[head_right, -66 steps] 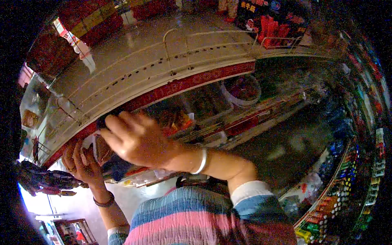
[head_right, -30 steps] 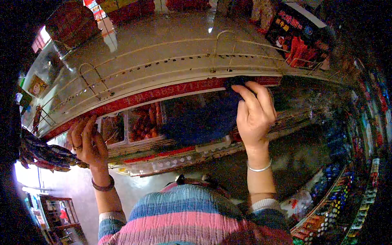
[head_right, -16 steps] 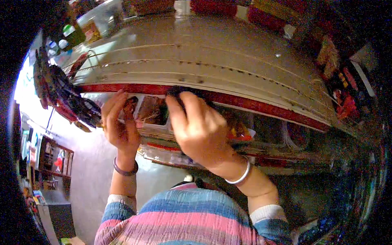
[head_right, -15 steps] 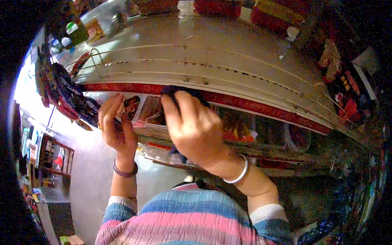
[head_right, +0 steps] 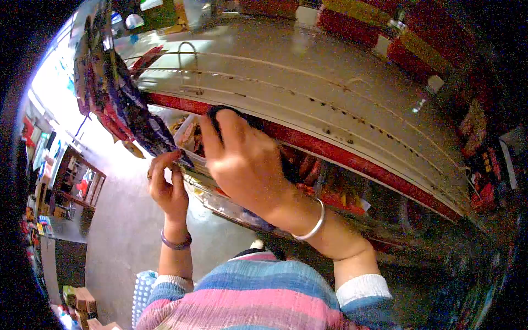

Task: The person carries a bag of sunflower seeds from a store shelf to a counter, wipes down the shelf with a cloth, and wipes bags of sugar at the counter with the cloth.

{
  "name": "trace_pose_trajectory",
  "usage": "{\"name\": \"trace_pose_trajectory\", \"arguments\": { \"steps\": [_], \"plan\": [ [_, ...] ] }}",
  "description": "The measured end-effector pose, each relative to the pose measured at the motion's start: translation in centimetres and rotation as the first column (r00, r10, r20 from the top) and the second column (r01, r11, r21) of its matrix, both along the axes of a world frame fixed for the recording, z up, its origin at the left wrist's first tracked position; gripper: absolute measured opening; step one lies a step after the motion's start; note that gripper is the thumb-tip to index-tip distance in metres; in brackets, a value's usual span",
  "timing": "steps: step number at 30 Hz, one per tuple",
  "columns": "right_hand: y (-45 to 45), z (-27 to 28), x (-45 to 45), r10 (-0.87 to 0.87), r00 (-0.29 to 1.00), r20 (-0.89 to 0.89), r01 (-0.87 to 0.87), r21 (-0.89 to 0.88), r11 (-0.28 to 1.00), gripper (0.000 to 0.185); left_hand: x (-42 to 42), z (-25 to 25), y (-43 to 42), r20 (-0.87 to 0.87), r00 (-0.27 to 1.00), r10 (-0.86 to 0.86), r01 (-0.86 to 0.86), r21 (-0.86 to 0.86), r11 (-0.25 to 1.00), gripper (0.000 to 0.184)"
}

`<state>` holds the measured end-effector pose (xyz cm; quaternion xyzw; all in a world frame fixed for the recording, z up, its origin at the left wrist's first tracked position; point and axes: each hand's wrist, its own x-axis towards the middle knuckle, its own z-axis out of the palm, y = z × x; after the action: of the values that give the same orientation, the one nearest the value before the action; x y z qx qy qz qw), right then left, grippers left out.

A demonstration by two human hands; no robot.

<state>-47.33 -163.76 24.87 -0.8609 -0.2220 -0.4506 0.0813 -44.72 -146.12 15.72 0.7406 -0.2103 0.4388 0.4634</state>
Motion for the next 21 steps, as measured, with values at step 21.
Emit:
{"name": "trace_pose_trajectory", "arguments": {
  "steps": [21],
  "plan": [
    [3.9, -0.7, 3.9, 0.948, 0.310, 0.072, -0.261, 0.965, 0.012, 0.034, -1.2, -2.4, 0.5, -0.259, 0.941, -0.216, 0.104, -0.386, 0.916, 0.064]
  ]
}}
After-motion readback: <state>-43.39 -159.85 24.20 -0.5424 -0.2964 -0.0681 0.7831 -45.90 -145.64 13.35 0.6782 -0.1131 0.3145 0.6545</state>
